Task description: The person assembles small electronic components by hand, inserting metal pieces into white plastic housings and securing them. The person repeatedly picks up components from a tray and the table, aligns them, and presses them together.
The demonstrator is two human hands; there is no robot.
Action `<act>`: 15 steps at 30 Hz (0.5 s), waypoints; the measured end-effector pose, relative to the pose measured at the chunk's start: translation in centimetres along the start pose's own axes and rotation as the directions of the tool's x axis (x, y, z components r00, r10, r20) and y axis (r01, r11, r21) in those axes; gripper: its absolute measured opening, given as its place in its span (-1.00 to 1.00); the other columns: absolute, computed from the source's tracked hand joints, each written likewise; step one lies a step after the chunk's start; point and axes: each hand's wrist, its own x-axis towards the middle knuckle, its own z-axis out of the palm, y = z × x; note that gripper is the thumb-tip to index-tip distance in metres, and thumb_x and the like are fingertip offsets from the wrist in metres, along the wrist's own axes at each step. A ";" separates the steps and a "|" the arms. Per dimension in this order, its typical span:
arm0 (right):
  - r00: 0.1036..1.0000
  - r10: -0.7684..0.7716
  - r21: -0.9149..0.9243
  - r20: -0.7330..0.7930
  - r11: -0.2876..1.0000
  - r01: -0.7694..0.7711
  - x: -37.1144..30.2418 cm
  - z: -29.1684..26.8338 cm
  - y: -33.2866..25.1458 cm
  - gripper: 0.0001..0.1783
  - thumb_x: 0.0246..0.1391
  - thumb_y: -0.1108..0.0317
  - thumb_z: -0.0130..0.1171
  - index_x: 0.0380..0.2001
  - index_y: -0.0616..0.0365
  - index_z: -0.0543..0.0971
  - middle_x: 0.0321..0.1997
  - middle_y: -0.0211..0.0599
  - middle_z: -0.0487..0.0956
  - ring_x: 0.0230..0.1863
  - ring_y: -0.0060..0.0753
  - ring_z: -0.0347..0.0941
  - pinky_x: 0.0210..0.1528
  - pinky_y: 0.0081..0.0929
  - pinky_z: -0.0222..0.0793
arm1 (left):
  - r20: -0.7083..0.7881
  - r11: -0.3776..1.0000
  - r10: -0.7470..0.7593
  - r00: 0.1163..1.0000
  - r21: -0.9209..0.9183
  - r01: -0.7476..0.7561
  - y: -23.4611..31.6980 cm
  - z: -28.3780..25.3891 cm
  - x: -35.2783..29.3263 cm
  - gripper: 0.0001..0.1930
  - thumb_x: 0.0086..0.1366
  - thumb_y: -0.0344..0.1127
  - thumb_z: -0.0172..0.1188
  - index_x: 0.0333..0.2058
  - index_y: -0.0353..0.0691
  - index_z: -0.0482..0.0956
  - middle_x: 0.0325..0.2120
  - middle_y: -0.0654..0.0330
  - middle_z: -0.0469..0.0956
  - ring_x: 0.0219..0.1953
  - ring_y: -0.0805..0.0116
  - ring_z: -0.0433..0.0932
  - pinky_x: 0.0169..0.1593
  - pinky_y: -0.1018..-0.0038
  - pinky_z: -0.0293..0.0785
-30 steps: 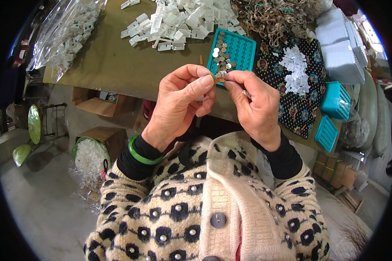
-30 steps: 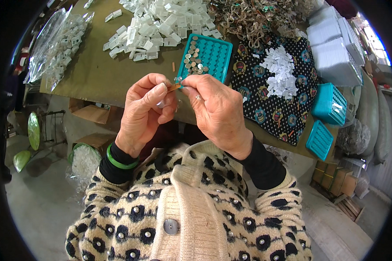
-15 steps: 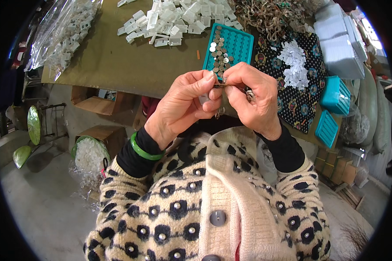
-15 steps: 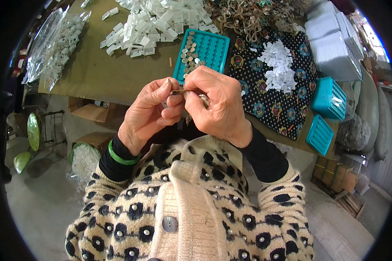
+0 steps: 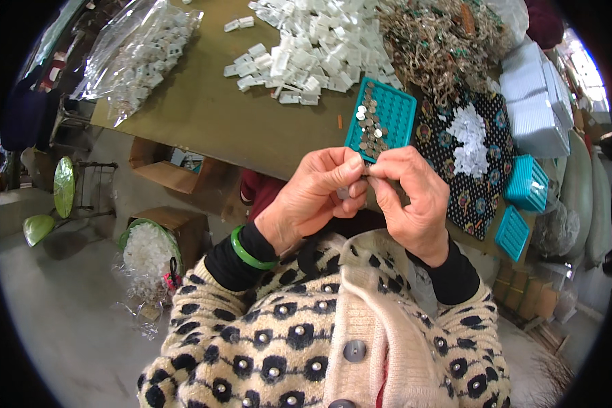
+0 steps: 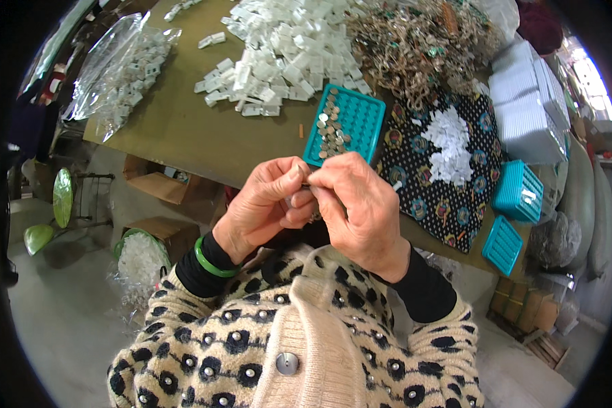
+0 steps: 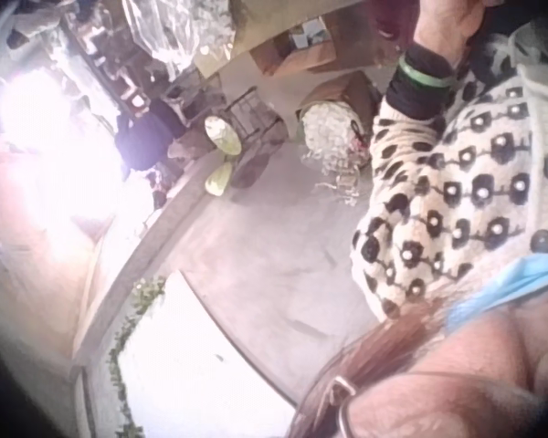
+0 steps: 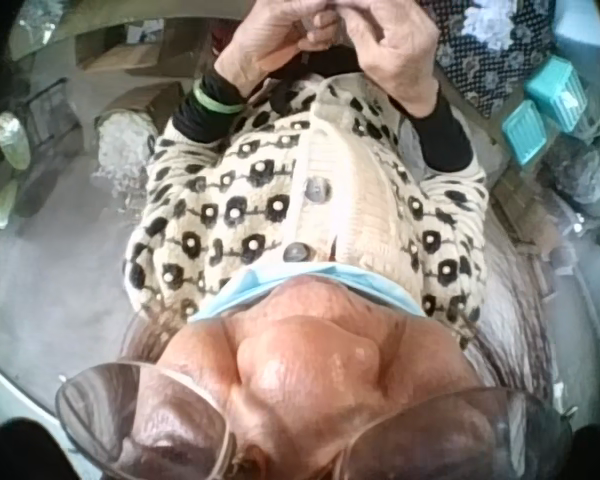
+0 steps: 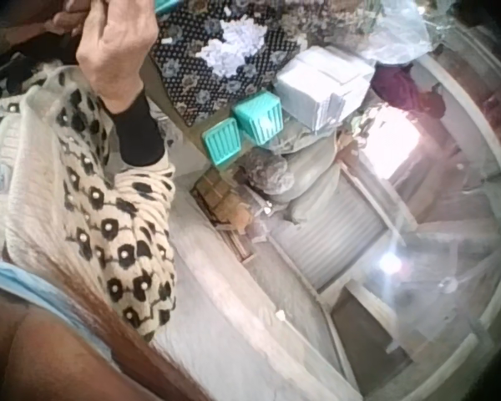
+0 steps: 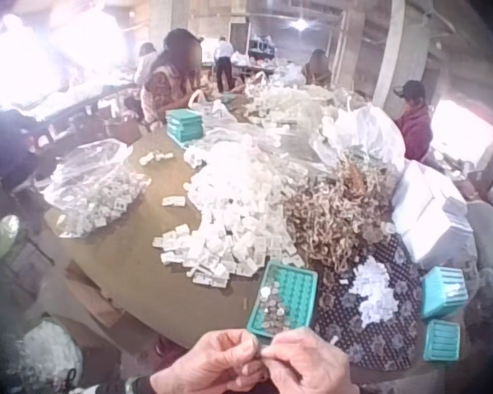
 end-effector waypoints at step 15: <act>0.959 0.284 0.321 0.016 0.907 -0.274 0.1 3.6 -1.0 -0.88 0.11 0.67 0.12 -0.33 0.23 0.46 -0.28 -0.29 0.49 -0.40 -0.52 0.40 -0.36 -0.61 0.33 | -0.057 0.943 0.116 0.992 0.319 -0.092 3.3 -0.5 -2.0 -0.80 0.32 -0.23 0.23 -0.34 -0.23 0.46 -0.58 0.34 0.41 -0.58 0.57 0.34 -0.51 0.63 0.26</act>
